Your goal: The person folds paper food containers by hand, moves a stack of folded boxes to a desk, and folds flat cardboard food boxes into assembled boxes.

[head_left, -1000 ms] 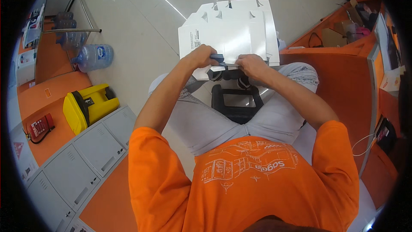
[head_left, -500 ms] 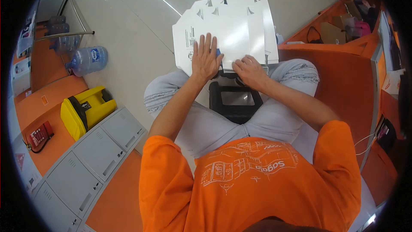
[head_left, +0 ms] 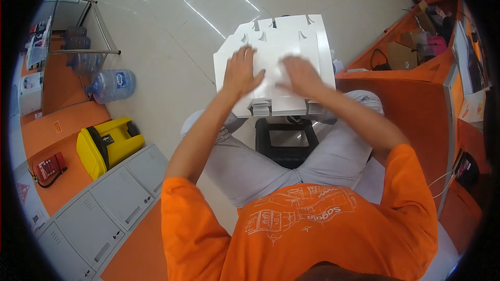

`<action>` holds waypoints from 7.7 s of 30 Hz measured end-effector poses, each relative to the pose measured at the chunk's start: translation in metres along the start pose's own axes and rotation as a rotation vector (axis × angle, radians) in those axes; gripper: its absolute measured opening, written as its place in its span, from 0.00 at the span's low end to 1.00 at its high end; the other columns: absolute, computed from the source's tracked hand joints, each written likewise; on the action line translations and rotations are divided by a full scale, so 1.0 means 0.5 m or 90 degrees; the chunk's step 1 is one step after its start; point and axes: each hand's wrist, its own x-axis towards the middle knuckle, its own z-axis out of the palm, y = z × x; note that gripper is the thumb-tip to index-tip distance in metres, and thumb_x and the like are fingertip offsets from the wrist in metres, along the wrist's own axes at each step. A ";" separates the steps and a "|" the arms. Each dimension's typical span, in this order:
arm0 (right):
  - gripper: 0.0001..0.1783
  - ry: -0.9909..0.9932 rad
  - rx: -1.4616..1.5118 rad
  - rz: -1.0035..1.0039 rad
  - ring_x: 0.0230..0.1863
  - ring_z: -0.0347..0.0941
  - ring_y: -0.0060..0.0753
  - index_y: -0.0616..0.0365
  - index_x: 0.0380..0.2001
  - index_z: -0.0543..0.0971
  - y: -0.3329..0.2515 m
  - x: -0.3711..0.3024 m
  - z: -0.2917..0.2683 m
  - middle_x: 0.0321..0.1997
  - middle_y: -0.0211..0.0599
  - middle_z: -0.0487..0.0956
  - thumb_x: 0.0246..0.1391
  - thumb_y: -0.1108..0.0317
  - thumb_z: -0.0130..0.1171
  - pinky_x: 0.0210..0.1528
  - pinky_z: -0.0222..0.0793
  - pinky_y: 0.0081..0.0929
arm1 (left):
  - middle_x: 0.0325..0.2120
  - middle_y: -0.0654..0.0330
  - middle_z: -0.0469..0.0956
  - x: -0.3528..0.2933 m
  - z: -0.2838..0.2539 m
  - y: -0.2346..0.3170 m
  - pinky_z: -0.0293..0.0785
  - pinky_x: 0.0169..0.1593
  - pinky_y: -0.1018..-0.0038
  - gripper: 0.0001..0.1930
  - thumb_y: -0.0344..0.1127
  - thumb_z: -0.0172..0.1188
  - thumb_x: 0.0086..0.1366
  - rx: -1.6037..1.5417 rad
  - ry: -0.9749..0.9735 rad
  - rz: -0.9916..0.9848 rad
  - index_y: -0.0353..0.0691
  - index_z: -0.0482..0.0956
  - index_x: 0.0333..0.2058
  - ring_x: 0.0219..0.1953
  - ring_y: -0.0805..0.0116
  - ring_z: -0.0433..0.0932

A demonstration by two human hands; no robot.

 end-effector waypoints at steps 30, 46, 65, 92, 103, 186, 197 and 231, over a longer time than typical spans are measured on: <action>0.61 -0.244 -0.060 0.079 0.59 0.69 0.54 0.71 0.53 0.70 0.147 0.217 -0.029 0.55 0.53 0.73 0.18 0.44 0.87 0.62 0.68 0.42 | 0.50 0.42 0.74 0.251 0.033 -0.046 0.73 0.60 0.57 0.47 0.48 0.86 0.34 0.117 -0.306 0.033 0.26 0.72 0.50 0.55 0.41 0.73; 0.55 -0.277 -0.031 0.095 0.58 0.69 0.52 0.65 0.50 0.70 0.147 0.210 -0.044 0.53 0.48 0.76 0.21 0.44 0.87 0.60 0.65 0.46 | 0.50 0.44 0.73 0.254 0.033 -0.033 0.76 0.58 0.56 0.49 0.45 0.87 0.31 0.104 -0.302 0.004 0.27 0.70 0.50 0.55 0.42 0.74; 0.49 -0.217 0.046 0.067 0.58 0.72 0.54 0.66 0.50 0.73 0.168 0.191 -0.071 0.52 0.50 0.76 0.27 0.48 0.85 0.60 0.68 0.46 | 0.35 0.51 0.85 0.213 -0.049 0.005 0.72 0.48 0.59 0.22 0.41 0.76 0.52 0.159 -0.238 0.155 0.35 0.77 0.40 0.42 0.53 0.83; 0.13 -0.016 -0.045 -0.018 0.42 0.81 0.52 0.56 0.38 0.76 0.020 0.045 -0.370 0.38 0.41 0.83 0.55 0.62 0.67 0.40 0.75 0.48 | 0.30 0.46 0.82 0.124 -0.287 0.232 0.80 0.38 0.54 0.10 0.32 0.65 0.64 0.167 -0.139 0.166 0.33 0.74 0.38 0.35 0.43 0.83; 0.21 -0.315 0.158 0.050 0.41 0.83 0.54 0.63 0.46 0.83 0.015 0.123 -0.502 0.39 0.51 0.85 0.51 0.64 0.71 0.44 0.78 0.47 | 0.34 0.45 0.84 0.210 -0.422 0.275 0.78 0.45 0.54 0.14 0.39 0.68 0.61 0.153 -0.452 0.068 0.33 0.84 0.39 0.39 0.43 0.83; 0.40 -0.323 0.063 0.232 0.61 0.72 0.60 0.66 0.49 0.79 0.305 0.115 -0.111 0.57 0.57 0.76 0.31 0.59 0.85 0.62 0.73 0.46 | 0.40 0.60 0.80 0.262 0.112 0.097 0.66 0.56 0.54 0.12 0.40 0.67 0.63 0.119 -0.108 0.163 0.44 0.80 0.43 0.45 0.57 0.82; 0.14 -0.219 -0.117 0.200 0.50 0.82 0.53 0.61 0.46 0.80 0.223 0.011 -0.060 0.46 0.50 0.84 0.57 0.73 0.55 0.46 0.81 0.44 | 0.37 0.60 0.79 0.216 0.135 0.083 0.65 0.61 0.50 0.07 0.34 0.66 0.62 0.085 -0.010 0.203 0.43 0.80 0.38 0.45 0.56 0.80; 0.24 0.076 -0.119 0.344 0.66 0.65 0.49 0.56 0.55 0.76 0.250 0.057 0.034 0.61 0.41 0.73 0.67 0.49 0.54 0.64 0.59 0.55 | 0.78 0.46 0.42 0.214 0.214 0.058 0.30 0.76 0.38 0.32 0.50 0.39 0.78 0.096 -0.050 0.002 0.48 0.51 0.77 0.79 0.39 0.35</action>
